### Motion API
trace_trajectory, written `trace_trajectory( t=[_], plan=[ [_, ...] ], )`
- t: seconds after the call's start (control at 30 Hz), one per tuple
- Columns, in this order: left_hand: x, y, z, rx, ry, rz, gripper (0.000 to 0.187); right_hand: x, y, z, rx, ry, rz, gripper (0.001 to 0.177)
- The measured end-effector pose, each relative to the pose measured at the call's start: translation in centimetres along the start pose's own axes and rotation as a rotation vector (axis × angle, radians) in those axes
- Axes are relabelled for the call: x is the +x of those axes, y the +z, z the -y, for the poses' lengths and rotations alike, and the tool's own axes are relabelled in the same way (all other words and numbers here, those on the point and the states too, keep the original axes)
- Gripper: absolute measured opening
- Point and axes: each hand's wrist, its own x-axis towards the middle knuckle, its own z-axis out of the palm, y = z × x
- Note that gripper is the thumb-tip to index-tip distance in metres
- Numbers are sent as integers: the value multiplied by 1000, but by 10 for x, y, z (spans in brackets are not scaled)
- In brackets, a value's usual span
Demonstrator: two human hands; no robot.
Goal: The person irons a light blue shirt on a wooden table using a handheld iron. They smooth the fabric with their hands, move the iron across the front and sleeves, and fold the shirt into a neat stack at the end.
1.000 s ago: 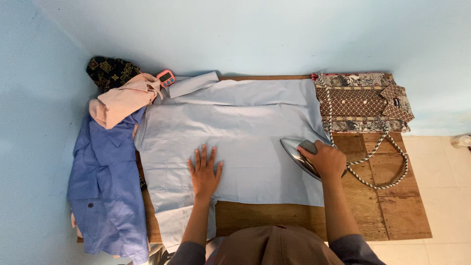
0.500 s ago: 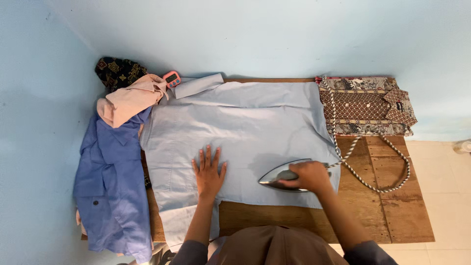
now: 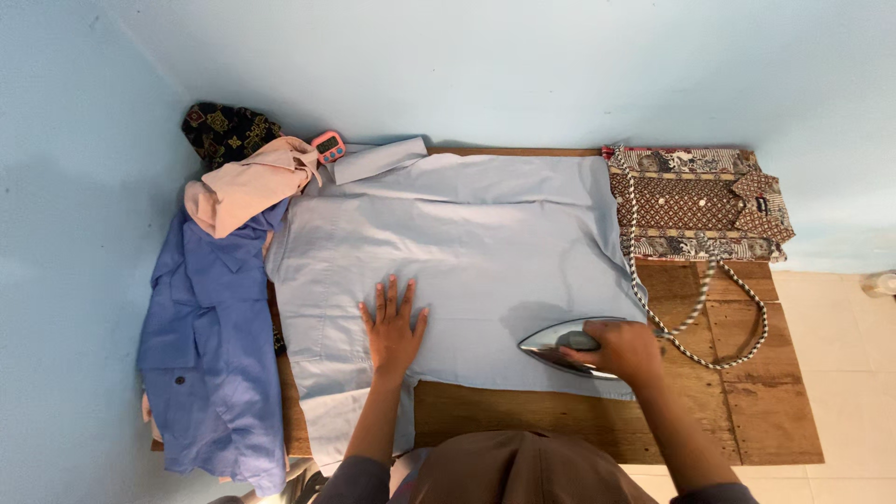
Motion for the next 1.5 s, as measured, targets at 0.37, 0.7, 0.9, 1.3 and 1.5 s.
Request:
trace_trajectory(
  t=[0.37, 0.7, 0.9, 1.3, 1.5],
  plan=[
    [-1, 5, 2, 39, -10, 16, 67, 32, 17, 19, 91, -7, -144, 59],
    [1, 7, 3, 44, -13, 43, 67, 36, 13, -17, -64, 129, -116, 68],
    [0, 6, 2, 28, -2, -5, 65, 48, 8, -14, -188, 430, -172, 69],
    [-1, 0, 0, -3, -8, -4, 66, 138, 53, 89, 98, -113, -187, 66],
    [-1, 0, 1, -15, -6, -10, 65, 118, 34, 39, 20, -27, -114, 64]
  ],
)
